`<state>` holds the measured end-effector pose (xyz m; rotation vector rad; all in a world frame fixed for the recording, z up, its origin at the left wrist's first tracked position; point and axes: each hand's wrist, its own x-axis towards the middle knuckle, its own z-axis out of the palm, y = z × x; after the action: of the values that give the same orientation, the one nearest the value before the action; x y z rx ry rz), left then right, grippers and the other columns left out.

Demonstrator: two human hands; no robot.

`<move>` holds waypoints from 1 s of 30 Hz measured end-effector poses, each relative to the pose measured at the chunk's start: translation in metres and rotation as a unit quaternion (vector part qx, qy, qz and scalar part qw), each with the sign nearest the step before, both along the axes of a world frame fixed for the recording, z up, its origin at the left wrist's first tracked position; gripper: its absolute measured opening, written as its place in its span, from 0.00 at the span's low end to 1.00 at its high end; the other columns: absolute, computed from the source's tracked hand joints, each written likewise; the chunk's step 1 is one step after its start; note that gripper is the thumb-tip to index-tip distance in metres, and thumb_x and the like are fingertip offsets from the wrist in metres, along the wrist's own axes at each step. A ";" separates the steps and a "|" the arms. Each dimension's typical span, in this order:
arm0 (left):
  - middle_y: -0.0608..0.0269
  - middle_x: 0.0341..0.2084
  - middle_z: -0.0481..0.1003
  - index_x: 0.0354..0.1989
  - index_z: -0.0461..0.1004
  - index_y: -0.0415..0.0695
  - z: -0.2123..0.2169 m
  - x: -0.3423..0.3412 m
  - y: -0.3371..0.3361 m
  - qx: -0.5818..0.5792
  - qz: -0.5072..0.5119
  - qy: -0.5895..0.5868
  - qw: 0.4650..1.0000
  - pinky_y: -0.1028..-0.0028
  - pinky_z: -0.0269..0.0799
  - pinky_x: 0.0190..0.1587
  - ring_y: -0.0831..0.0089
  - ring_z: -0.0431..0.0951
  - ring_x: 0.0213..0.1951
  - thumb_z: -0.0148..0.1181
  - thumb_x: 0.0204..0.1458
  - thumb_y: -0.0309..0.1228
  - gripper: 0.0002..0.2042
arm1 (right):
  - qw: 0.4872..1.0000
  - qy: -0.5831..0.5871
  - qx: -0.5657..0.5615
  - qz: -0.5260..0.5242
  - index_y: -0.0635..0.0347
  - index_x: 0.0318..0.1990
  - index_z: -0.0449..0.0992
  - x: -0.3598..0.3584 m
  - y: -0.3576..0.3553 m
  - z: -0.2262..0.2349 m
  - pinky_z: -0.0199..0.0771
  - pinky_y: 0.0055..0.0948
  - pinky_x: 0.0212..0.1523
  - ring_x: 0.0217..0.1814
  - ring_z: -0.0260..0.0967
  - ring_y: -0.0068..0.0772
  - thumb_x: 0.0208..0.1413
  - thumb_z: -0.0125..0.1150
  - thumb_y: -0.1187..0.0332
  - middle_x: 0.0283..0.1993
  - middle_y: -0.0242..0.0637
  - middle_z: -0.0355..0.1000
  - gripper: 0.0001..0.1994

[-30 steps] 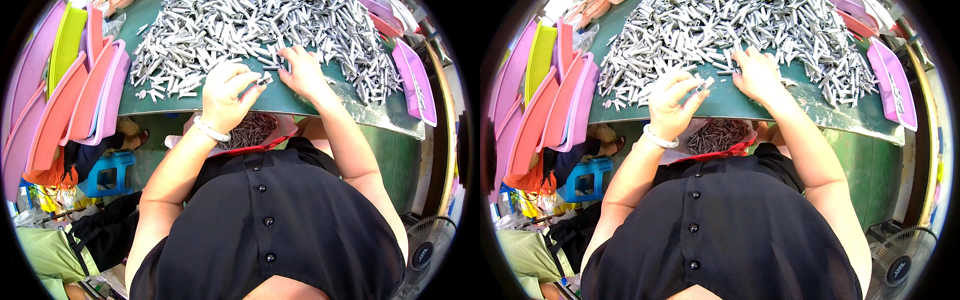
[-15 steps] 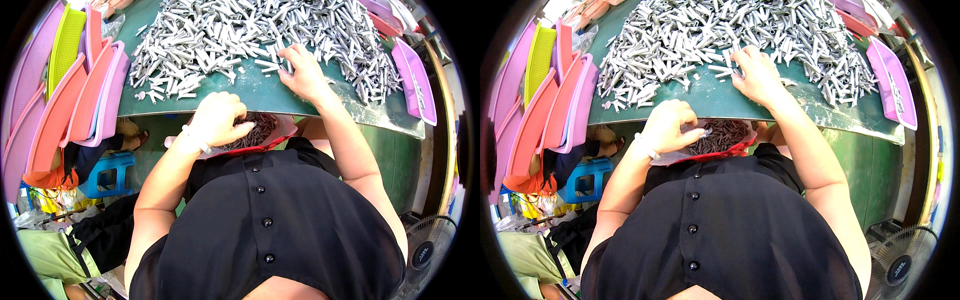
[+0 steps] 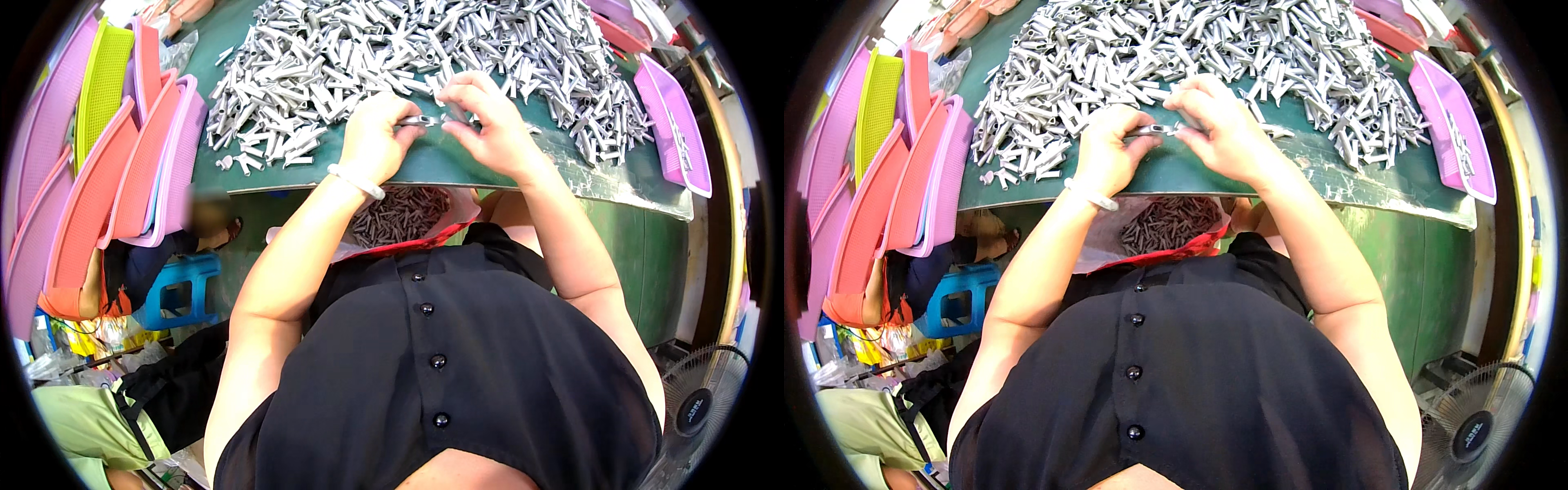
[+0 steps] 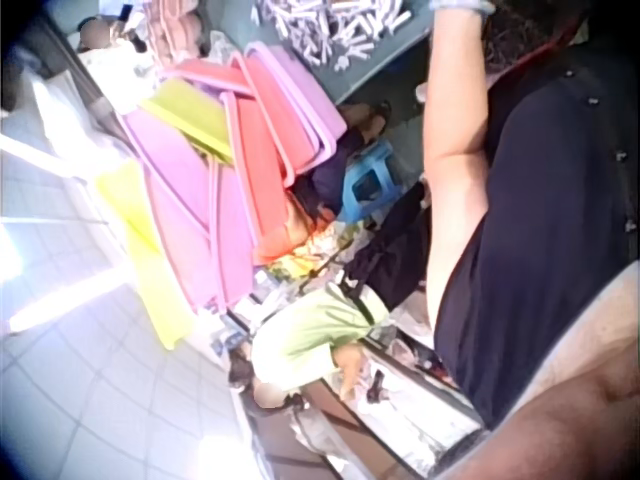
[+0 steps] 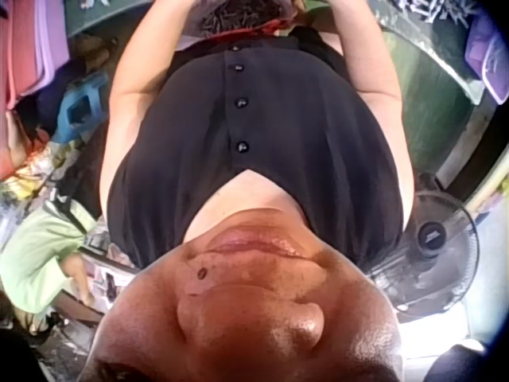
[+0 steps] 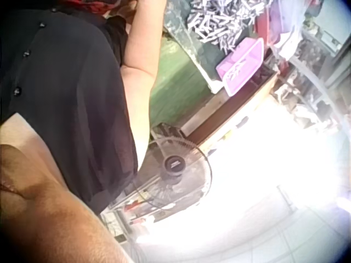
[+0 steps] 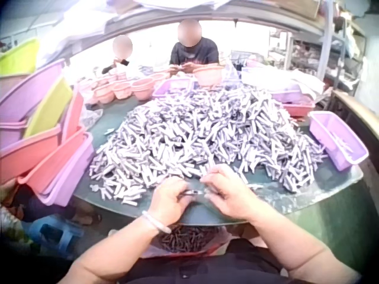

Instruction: The person sits at a table and repeatedly picks up small metal sleeves and dark rubber grommets, inserting the grommet into the sleeve by hand. The assembled units are placed into a red container below the table.

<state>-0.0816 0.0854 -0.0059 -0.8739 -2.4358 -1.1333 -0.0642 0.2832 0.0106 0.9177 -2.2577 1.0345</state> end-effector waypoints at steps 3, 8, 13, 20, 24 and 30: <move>0.66 0.25 0.73 0.29 0.75 0.40 0.001 0.012 -0.004 0.135 -0.006 -0.074 0.988 0.77 0.68 0.33 0.76 0.72 0.29 0.69 0.37 0.20 0.10 | 0.996 -0.082 -0.042 -0.008 0.59 0.44 0.72 0.003 0.003 0.004 0.70 0.27 0.37 0.33 0.68 0.30 0.42 0.62 0.82 0.41 0.36 0.67 0.19; 0.64 0.31 0.75 0.29 0.76 0.42 0.011 0.018 -0.012 0.186 -0.099 0.058 0.976 0.74 0.68 0.40 0.72 0.73 0.36 0.69 0.35 0.18 0.12 | 0.997 -0.071 -0.034 -0.020 0.61 0.43 0.72 0.002 0.004 -0.002 0.70 0.27 0.33 0.31 0.68 0.29 0.43 0.61 0.83 0.38 0.35 0.67 0.17; 0.63 0.37 0.74 0.30 0.77 0.45 0.018 0.026 -0.016 0.209 -0.100 0.062 0.971 0.72 0.66 0.44 0.69 0.71 0.41 0.72 0.33 0.23 0.13 | 0.998 -0.053 -0.030 -0.034 0.61 0.41 0.72 0.004 -0.001 0.002 0.70 0.27 0.33 0.31 0.69 0.30 0.42 0.63 0.82 0.39 0.36 0.68 0.16; 0.64 0.35 0.73 0.29 0.76 0.46 0.021 0.039 -0.022 0.223 -0.085 0.042 0.970 0.71 0.66 0.43 0.68 0.71 0.38 0.72 0.33 0.23 0.13 | 0.993 -0.069 -0.090 -0.025 0.63 0.37 0.73 0.005 -0.002 0.001 0.71 0.23 0.36 0.33 0.70 0.27 0.42 0.66 0.78 0.42 0.37 0.70 0.13; 0.60 0.36 0.72 0.30 0.74 0.43 0.015 0.048 -0.035 0.135 -0.085 0.031 0.987 0.70 0.66 0.47 0.67 0.71 0.44 0.70 0.36 0.23 0.12 | 0.980 -0.109 -0.166 -0.003 0.62 0.35 0.75 0.002 0.000 -0.005 0.70 0.20 0.34 0.31 0.70 0.23 0.45 0.67 0.76 0.38 0.33 0.73 0.10; 0.59 0.34 0.73 0.36 0.74 0.41 0.012 0.056 -0.030 0.023 -0.012 -0.045 0.999 0.69 0.67 0.46 0.64 0.73 0.40 0.70 0.37 0.30 0.17 | 0.827 -0.391 -0.397 0.069 0.62 0.37 0.74 0.015 -0.010 0.009 0.72 0.19 0.32 0.29 0.70 0.21 0.54 0.61 0.74 0.32 0.31 0.72 0.05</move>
<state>-0.0258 0.0559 0.0065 -0.8577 -2.4660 -1.2580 -0.0495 0.2735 0.0194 0.2852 -1.9206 2.5045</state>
